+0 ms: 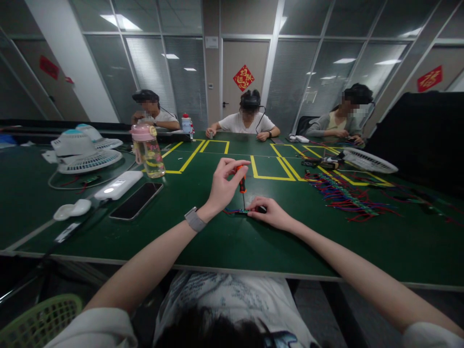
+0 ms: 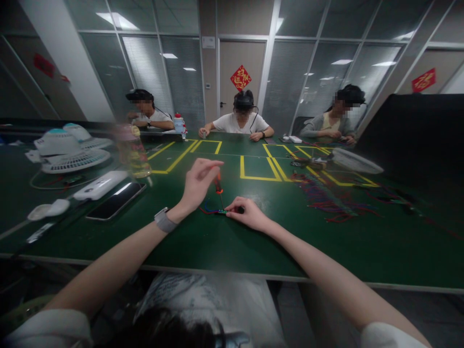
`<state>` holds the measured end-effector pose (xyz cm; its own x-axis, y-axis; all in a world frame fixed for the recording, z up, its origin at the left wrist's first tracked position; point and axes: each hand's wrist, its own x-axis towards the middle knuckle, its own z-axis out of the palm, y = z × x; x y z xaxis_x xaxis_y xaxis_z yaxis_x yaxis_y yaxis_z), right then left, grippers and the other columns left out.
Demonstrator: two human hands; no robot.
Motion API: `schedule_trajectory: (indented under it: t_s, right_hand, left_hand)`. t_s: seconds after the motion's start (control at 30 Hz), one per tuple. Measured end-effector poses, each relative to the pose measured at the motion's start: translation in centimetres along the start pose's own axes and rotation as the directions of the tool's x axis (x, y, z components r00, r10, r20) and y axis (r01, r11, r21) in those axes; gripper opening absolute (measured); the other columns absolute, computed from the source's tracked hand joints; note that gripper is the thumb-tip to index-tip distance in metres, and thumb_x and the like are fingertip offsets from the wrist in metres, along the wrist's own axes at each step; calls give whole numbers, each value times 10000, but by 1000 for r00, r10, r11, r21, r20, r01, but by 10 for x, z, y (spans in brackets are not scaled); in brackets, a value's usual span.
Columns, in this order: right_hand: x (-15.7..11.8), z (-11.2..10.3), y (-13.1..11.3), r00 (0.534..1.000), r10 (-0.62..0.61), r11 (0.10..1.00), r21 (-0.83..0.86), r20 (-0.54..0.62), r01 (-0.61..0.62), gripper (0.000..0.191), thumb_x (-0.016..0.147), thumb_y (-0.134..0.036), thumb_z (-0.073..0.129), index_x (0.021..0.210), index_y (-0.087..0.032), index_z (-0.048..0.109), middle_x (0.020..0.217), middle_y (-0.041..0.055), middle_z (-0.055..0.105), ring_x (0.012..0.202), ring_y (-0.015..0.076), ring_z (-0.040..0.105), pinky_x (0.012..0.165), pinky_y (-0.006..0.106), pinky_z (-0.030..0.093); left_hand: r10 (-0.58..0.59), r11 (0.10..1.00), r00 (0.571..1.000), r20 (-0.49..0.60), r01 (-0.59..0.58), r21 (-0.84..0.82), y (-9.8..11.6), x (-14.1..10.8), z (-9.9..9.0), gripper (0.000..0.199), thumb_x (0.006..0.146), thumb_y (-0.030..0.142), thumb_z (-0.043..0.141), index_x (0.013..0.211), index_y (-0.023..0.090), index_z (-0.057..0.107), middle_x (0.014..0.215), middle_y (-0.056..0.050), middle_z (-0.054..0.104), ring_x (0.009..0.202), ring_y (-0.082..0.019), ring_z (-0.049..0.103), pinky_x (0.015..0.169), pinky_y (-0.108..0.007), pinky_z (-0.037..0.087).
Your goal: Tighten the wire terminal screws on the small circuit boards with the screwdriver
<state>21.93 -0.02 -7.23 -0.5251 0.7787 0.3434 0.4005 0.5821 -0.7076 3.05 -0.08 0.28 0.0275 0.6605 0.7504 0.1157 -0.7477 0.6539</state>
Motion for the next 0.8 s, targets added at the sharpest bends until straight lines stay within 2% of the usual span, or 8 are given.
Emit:
schedule_trajectory:
  t_s: [0.1, 0.2, 0.33, 0.4, 0.5, 0.6, 0.67, 0.8]
  right_hand:
    - [0, 0, 0, 1000, 0, 1000, 2, 4, 0, 238, 798, -383, 672, 888, -171, 732, 811, 46, 623, 726, 157, 574, 704, 304, 466]
    - [0, 0, 1, 1000, 0, 1000, 0, 4, 0, 235, 799, -374, 673, 886, -164, 733, 810, 47, 618, 726, 156, 575, 702, 303, 465]
    - [0, 0, 2, 1000, -4, 1000, -1, 8, 4, 229, 799, -369, 674, 884, -164, 732, 803, 44, 614, 733, 157, 576, 710, 303, 464]
    - [0, 0, 1, 1000, -6, 1000, -1, 5, 6, 236, 800, -378, 672, 886, -167, 732, 801, 43, 615, 735, 157, 575, 715, 303, 465]
    - [0, 0, 1, 1000, -2, 1000, -5, 2, 2, 251, 798, -391, 671, 884, -164, 734, 798, 45, 613, 729, 158, 575, 709, 302, 466]
    - [0, 0, 0, 1000, 3, 1000, -10, 6, -3, 249, 798, -392, 671, 885, -167, 732, 808, 47, 614, 728, 157, 576, 705, 300, 466]
    - [0, 0, 0, 1000, 1, 1000, -9, 8, -1, 244, 799, -386, 671, 888, -167, 731, 813, 48, 616, 733, 157, 576, 709, 302, 466]
    - [0, 0, 1, 1000, -2, 1000, 0, 8, 2, 233, 801, -372, 671, 891, -166, 730, 822, 50, 619, 734, 156, 577, 711, 304, 468]
  left_hand:
    - [-17, 996, 998, 52, 21, -88, -1, 0, 0, 268, 921, 243, 468, 1088, 223, 676, 1119, -64, 622, 965, -143, 623, 829, -273, 525]
    - [-43, 984, 997, 66, 53, -169, 0, -1, 2, 257, 899, 246, 516, 1109, 194, 656, 1084, -74, 662, 920, -154, 653, 819, -298, 545]
    - [0, 999, 1000, -1, 0, -52, -1, -1, 2, 191, 786, 270, 684, 965, 203, 704, 954, -44, 638, 844, -132, 628, 736, -240, 536]
    - [21, 1000, 999, -26, -21, -7, -2, -1, 1, 172, 772, 280, 700, 930, 213, 718, 955, -36, 597, 819, -113, 605, 726, -227, 525]
    - [1, 1000, 1000, 3, -1, -30, -2, 0, 0, 197, 874, 267, 568, 1002, 218, 709, 1056, -59, 595, 889, -118, 610, 777, -240, 524]
    - [-50, 985, 996, 74, 61, -159, 0, 0, 2, 282, 926, 239, 458, 1128, 205, 653, 1158, -79, 627, 976, -149, 635, 829, -289, 538]
    - [-78, 976, 994, 80, 93, -199, 3, 0, 3, 277, 907, 246, 502, 1139, 186, 640, 1127, -86, 661, 949, -162, 657, 819, -303, 548]
    - [-41, 995, 999, 18, 42, -92, 4, -1, 2, 199, 815, 250, 648, 997, 186, 694, 984, -61, 677, 861, -148, 653, 734, -254, 541]
